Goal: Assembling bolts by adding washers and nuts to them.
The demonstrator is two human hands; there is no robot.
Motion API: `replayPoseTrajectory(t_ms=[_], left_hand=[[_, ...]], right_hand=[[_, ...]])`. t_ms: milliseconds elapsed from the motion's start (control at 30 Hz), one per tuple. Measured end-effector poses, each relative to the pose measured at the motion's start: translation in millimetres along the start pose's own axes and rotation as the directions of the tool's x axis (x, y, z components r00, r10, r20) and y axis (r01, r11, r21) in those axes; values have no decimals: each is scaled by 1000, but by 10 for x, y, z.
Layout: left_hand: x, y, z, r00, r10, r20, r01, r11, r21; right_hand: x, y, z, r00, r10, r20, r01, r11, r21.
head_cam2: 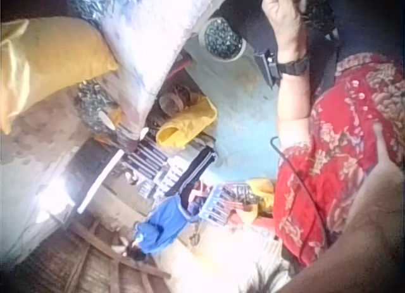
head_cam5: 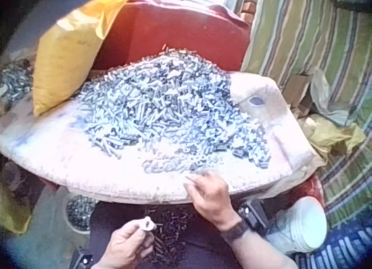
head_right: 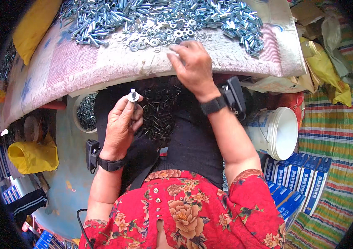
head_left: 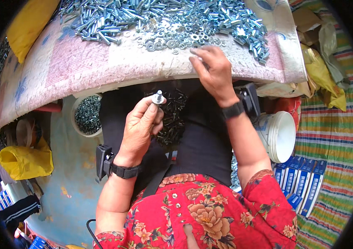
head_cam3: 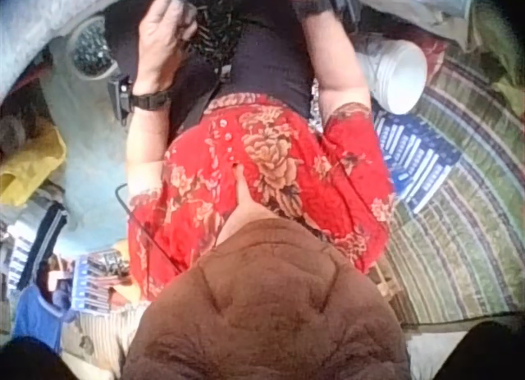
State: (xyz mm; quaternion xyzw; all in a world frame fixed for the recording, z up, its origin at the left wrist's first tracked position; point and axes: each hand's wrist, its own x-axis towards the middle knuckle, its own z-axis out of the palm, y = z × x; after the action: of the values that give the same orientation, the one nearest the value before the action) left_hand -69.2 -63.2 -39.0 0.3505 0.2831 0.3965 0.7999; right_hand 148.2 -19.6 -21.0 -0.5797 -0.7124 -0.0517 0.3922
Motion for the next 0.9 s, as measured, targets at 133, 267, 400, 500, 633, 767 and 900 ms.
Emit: replayPoseTrajectory(t_ms=[133, 267, 400, 500, 633, 767, 900], left_hand=[[-18, -13, -6, 1000, -9, 9, 9, 1000, 18], [-27, -30, -40, 999, -23, 26, 23, 1000, -1], [-29, -63, -34, 999, -47, 1, 47, 999, 21], [-21, -81, -14, 998, -62, 2, 61, 997, 38], [-29, -39, 18, 998, -61, 3, 61, 996, 67], [-36, -7, 22, 998, -67, -9, 68, 995, 78], [-6, 34, 45, 998, -69, -5, 69, 993, 97]], right_hand=[[81, 266, 84, 977, -186, 105, 194, 978, -78], [106, 655, -179, 985, -121, 121, 143, 970, -194], [142, 636, -255, 999, -54, 10, 54, 949, -310], [251, 450, -63, 998, 22, 64, -17, 996, -87], [278, 348, 106, 988, 70, 140, -21, 945, -326], [294, 351, 82, 973, 119, 198, -43, 935, -351], [278, 31, -260, 968, 78, 236, -137, 960, 244]])
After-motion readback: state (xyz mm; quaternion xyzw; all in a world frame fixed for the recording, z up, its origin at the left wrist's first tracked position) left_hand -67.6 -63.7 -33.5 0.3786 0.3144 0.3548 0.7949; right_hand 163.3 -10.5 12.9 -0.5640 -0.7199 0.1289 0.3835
